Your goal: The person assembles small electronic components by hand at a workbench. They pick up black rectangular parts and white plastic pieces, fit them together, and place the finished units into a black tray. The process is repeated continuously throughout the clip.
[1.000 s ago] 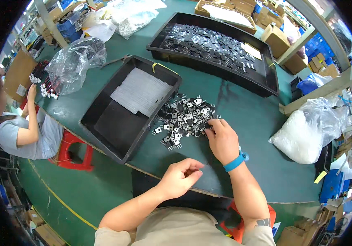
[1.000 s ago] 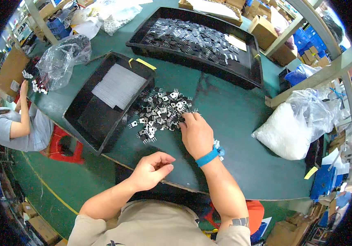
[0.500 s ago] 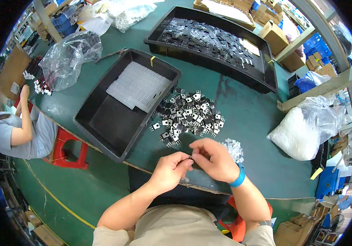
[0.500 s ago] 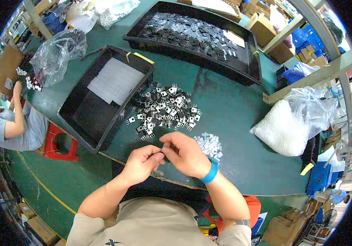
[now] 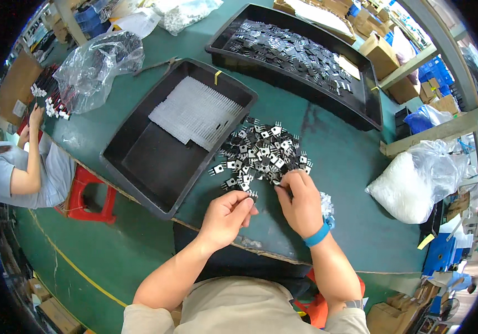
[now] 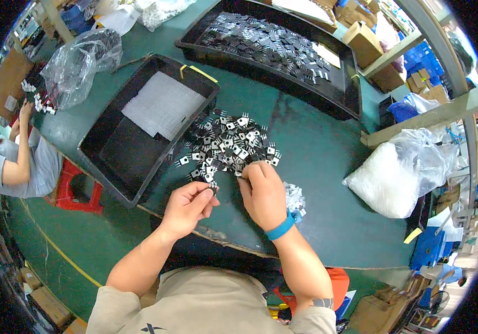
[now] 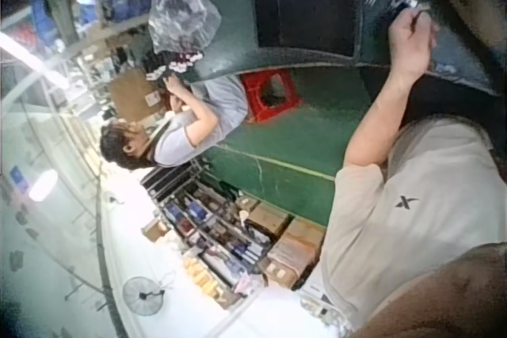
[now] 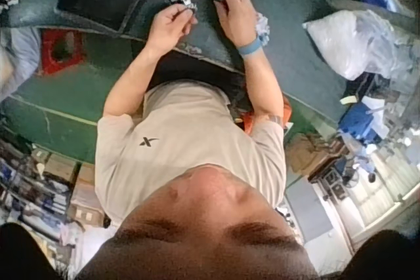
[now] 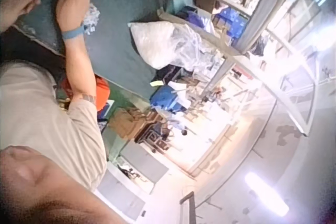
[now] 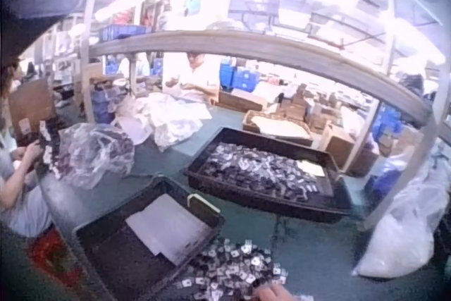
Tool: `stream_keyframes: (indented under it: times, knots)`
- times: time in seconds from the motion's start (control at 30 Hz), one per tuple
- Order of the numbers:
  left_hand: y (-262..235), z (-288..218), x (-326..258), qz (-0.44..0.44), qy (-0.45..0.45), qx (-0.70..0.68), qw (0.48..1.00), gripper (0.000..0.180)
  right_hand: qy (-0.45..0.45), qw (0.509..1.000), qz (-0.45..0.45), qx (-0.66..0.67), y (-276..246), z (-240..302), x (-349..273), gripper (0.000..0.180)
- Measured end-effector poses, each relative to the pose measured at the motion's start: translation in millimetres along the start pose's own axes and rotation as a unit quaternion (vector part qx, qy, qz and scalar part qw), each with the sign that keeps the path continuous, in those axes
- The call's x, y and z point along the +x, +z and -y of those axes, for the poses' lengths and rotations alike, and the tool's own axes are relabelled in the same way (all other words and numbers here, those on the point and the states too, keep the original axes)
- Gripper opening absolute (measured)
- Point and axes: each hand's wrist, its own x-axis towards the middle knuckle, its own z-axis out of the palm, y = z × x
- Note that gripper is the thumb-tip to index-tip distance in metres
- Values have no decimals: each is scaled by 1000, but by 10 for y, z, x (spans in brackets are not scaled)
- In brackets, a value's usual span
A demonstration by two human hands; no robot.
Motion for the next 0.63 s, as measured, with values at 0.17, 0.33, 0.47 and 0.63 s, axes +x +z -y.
stream_keyframes:
  times: [0.17, 0.33, 0.47, 0.63]
  knots:
    - [17, -11, -23, 3, 5, 5, 1000, 16, 29, 966, 91, 239, -105, 206, -142, 14]
    - [5, -33, -56, 22, 4, 10, 1000, 16, 158, 928, 88, 327, 31, 240, -245, 22]
    - [-29, -7, -69, 36, 8, -7, 999, 16, 124, 939, 133, 290, 21, 185, -266, 29]
    - [-32, 25, -73, 44, 19, -25, 999, 17, 134, 939, 194, 252, -80, 192, -225, 33]
